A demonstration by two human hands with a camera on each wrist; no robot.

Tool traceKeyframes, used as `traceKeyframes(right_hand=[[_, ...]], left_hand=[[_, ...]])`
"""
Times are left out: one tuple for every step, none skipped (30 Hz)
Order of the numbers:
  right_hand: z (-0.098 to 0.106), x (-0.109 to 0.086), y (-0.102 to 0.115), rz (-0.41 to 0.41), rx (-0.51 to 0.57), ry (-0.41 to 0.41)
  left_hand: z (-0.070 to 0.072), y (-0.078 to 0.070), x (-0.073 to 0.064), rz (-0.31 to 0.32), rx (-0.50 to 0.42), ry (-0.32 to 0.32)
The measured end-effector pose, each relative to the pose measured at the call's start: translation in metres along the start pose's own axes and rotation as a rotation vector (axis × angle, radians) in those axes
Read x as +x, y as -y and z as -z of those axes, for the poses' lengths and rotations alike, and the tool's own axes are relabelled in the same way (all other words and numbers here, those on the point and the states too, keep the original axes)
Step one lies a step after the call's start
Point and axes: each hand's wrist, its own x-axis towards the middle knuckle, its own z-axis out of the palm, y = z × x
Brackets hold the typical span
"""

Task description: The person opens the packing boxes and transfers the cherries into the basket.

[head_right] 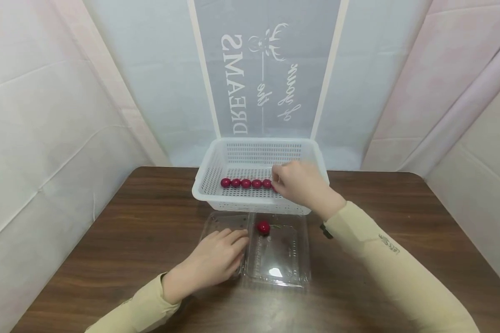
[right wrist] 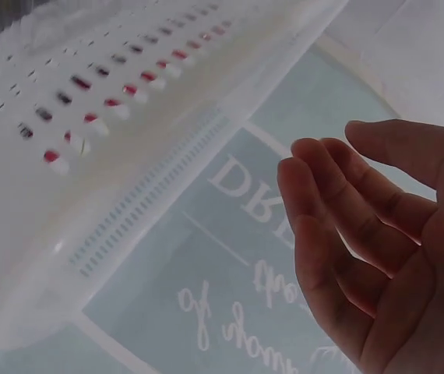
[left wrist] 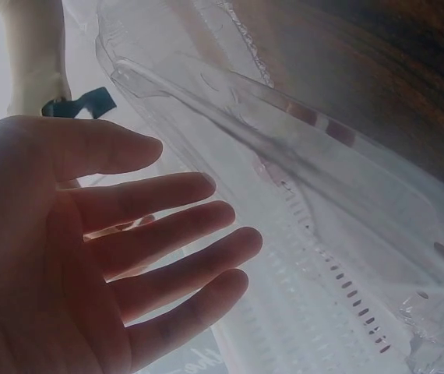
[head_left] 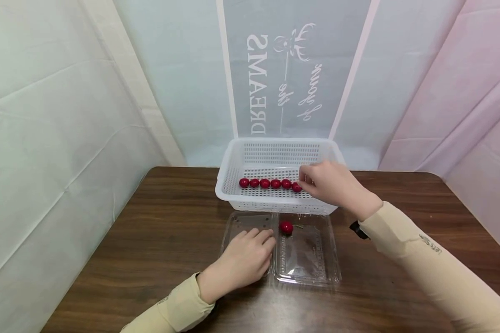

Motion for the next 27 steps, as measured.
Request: traceKeyframes(right_hand=[[0.0,-0.002,0.002,0.009,0.004,-0.009],[0.0,-0.003,0.004,0.016,0.002,-0.018],[0.0,-0.005,0.007,0.019,0.002,-0.021],[-0.001,-0.007,0.009,0.019,-0.001,-0.024],[-0.001,-0.009,0.011,0.018,-0.003,-0.024],[-0.001,-0.011,0.013,0.014,-0.004,-0.021],[-0.002,-0.013,0.015,0.007,-0.005,-0.017],[-0.003,-0.015,0.016,0.002,-0.004,-0.015],[-0.004,-0.017,0.018,-0.003,0.001,-0.011],[-0.005,-0.019,0.02,-0.007,0.003,-0.007],[-0.006,-0.02,0.021,-0.008,0.006,-0.008],[-0.007,-0.022,0.023,-0.008,0.006,-0.011],[-0.009,-0.023,0.024,-0.004,0.003,-0.015],[-0.01,-0.025,0.026,0.0,0.0,-0.017],[-0.011,-0.026,0.027,0.006,-0.006,-0.018],[-0.012,-0.028,0.028,0.01,-0.012,-0.017],[-0.013,-0.029,0.029,0.012,-0.013,-0.013],[-0.014,-0.03,0.03,0.014,-0.018,-0.007],[-0.015,-0.031,0.031,0.013,-0.021,-0.001],[-0.016,-0.032,0.031,0.01,-0.023,0.007],[-0.017,-0.033,0.032,0.008,-0.024,0.011],[-0.019,-0.034,0.032,0.005,-0.025,0.015],[-0.021,-0.035,0.032,0.003,-0.021,0.02],[-0.023,-0.036,0.033,0.004,-0.021,0.022],[-0.024,-0.037,0.033,0.005,-0.023,0.025],[-0.026,-0.037,0.033,0.006,-0.023,0.03],[-0.028,-0.038,0.033,0.007,-0.025,0.034]], left_hand=[[0.0,0.0,0.0,0.0,0.0,-0.003],[0.0,0.0,0.0,0.001,0.0,-0.007],[0.0,0.0,0.0,0.001,0.0,-0.01],[0.0,0.0,0.0,0.001,0.001,-0.012],[0.0,0.0,0.0,0.001,0.001,-0.014],[0.0,0.0,0.0,0.001,0.001,-0.016],[0.0,0.0,0.0,0.001,0.0,-0.017],[0.0,0.0,0.0,0.0,0.001,-0.017],[0.0,0.0,0.0,0.0,0.001,-0.017],[0.0,0.0,0.0,0.0,0.001,-0.016],[0.0,0.0,0.0,0.0,0.001,-0.016],[0.0,0.0,0.0,0.0,0.0,-0.016],[0.0,0.0,0.0,-0.001,0.0,-0.016],[0.001,0.0,0.0,-0.001,0.0,-0.015],[0.001,0.0,0.0,-0.002,0.0,-0.015],[0.001,0.0,0.0,-0.002,0.001,-0.016],[0.0,0.0,0.0,-0.002,0.002,-0.017],[0.0,0.0,0.0,-0.002,0.004,-0.018],[0.0,0.0,0.0,-0.003,0.005,-0.017],[0.0,0.0,0.0,-0.004,0.007,-0.017],[0.0,0.0,0.0,-0.004,0.007,-0.017],[0.0,0.0,0.0,-0.005,0.007,-0.016],[0.001,0.0,0.0,-0.005,0.008,-0.015],[0.001,0.0,0.0,-0.005,0.007,-0.013],[0.001,0.0,0.0,-0.005,0.006,-0.013],[0.001,0.0,0.0,-0.005,0.005,-0.013],[0.001,-0.001,0.0,-0.005,0.004,-0.013]])
